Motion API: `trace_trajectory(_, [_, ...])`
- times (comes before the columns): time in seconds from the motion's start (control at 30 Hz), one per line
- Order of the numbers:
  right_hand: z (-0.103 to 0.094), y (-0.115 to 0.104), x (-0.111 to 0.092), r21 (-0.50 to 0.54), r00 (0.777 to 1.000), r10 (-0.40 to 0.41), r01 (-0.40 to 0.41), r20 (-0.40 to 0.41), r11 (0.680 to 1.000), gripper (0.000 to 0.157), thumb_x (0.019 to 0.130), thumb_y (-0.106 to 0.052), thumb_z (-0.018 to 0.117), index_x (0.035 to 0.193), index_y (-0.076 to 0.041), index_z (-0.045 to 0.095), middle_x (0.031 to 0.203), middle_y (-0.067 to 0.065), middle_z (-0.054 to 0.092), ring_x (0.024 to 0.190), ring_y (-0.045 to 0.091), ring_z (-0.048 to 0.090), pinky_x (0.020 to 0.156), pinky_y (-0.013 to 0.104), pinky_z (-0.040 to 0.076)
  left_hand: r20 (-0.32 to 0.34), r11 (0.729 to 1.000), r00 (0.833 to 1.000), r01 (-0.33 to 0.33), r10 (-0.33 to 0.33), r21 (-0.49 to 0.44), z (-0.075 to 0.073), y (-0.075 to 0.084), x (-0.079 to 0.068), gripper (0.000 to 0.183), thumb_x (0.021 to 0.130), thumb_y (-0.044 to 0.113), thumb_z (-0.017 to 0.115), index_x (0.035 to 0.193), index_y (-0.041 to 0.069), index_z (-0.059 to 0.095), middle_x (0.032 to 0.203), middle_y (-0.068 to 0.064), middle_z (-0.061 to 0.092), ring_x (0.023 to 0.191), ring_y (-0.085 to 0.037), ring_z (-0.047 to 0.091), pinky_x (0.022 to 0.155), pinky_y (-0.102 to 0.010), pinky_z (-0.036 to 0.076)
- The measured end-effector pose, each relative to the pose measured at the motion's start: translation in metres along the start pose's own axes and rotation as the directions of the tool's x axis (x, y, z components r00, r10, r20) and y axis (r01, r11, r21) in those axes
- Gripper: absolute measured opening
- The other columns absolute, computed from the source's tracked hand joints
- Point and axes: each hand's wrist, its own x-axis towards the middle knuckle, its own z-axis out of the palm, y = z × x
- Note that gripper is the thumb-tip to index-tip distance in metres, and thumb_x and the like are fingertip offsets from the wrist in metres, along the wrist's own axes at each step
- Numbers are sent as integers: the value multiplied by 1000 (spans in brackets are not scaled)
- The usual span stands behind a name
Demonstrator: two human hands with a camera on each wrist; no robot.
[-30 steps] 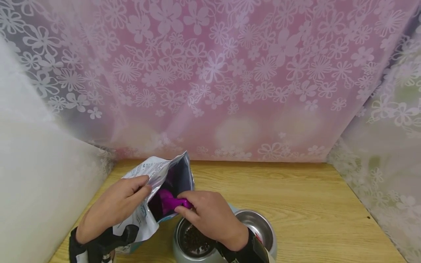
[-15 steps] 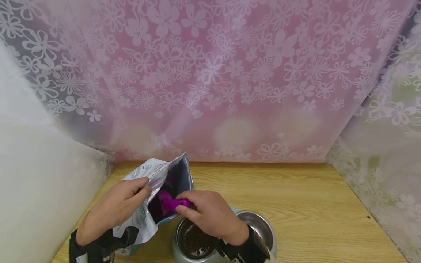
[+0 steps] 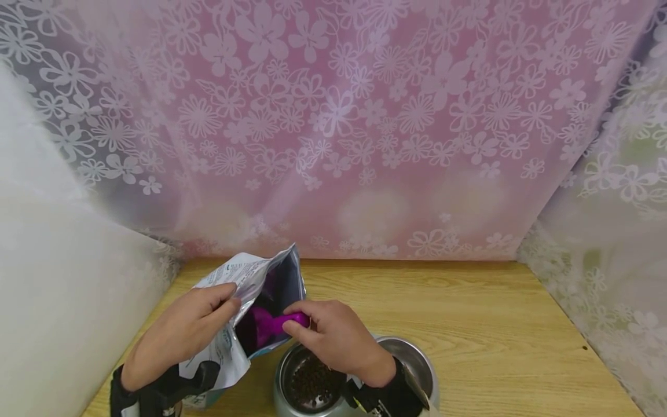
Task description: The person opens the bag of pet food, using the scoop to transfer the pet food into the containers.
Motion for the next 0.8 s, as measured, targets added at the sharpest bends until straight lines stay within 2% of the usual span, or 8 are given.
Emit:
trace_trajectory(0.27, [5,-1,0,-80,999,-1,-2,-37,997,21,98,-31,72,115,-19,75,69,-17,53,60,-1,45,53,20,39,4,1000,1000,5,-5,-8,0,-1,-1,32,105,20,51,73,22,46,60,9,34,50,-6,36,52,-25,32])
trace_trajectory(0.5, [7,-1,0,-70,999,6,-8,-35,998,20,98,-30,72,114,-18,75,70,-16,55,60,3,48,53,20,40,1,1000,1000,8,-8,-2,0,0,-2,32,104,20,52,73,22,46,60,9,35,50,-6,36,51,-25,33])
trace_trajectory(0.8, [7,-2,0,-65,999,18,-20,-35,998,24,96,-29,74,117,-17,73,73,-15,56,62,1,49,54,21,42,-6,1000,1000,-2,2,10,0,0,-1,32,104,20,52,73,23,46,60,9,34,50,-6,36,52,-25,33])
